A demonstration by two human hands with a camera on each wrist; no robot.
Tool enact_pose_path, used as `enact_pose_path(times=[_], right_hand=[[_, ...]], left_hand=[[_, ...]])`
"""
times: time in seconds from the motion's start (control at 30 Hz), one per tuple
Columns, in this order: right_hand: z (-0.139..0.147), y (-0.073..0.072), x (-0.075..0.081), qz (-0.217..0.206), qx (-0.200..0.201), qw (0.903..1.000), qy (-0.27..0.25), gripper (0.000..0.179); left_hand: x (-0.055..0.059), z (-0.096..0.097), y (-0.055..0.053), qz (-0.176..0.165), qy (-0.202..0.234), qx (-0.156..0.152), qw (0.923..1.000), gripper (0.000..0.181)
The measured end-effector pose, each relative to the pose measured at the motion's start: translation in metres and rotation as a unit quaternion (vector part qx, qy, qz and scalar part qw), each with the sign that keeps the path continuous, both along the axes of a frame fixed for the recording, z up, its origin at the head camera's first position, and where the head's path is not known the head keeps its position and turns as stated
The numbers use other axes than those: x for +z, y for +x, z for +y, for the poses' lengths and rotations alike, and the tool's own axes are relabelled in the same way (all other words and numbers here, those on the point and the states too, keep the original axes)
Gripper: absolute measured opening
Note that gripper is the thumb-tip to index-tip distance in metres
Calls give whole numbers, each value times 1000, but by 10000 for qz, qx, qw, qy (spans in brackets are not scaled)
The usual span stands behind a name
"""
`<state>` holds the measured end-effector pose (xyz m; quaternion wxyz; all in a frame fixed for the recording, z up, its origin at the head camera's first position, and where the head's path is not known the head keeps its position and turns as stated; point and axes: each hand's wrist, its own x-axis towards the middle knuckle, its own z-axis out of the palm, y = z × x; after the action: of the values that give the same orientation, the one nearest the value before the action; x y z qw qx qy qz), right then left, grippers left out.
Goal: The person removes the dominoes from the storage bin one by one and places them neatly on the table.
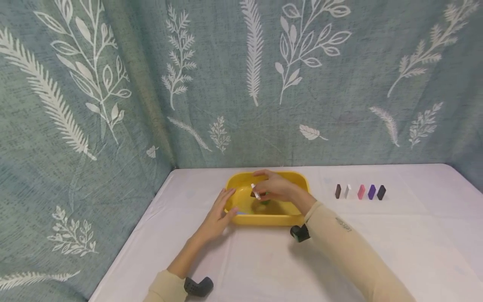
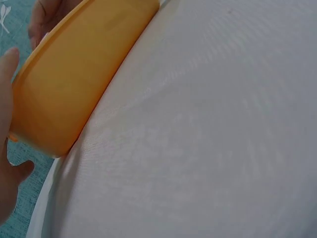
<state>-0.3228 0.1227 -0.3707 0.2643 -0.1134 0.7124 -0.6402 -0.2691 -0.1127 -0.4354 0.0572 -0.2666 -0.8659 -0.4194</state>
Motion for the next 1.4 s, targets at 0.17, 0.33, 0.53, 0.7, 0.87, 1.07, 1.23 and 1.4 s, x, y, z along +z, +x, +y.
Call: enact_pose_path(times=[0.17,0.33,0.53,0.7,0.87,1.07,1.23,1.4], right_hand=[[26,3,2,-66,-198,9995,-229,66],[57,10,9,-45,-603,9975,-370,67],[97,23,13,357,-1060,9936,-156,70],[126,38,11,721,-1418,9872,74,72],[151,54,2,974,-1608,9818,266,76],[176,69,-17,1669,-1666,9680,859,74],[187,76,-35,2079,-1712,9584,943,68],[192,76,-49,2365,-1782,9488,1098,67]], left_hand=[[-1,2,2,15,0,161,9999,61],[0,4,2,31,-46,249,9997,61],[-3,5,-1,201,9,183,9996,59],[-4,6,-3,351,77,109,9993,58],[-5,6,-4,410,11,136,9991,57],[-2,6,-3,389,51,104,9992,56],[-1,6,-2,291,74,93,9995,57],[-2,7,-2,232,92,71,9997,57]])
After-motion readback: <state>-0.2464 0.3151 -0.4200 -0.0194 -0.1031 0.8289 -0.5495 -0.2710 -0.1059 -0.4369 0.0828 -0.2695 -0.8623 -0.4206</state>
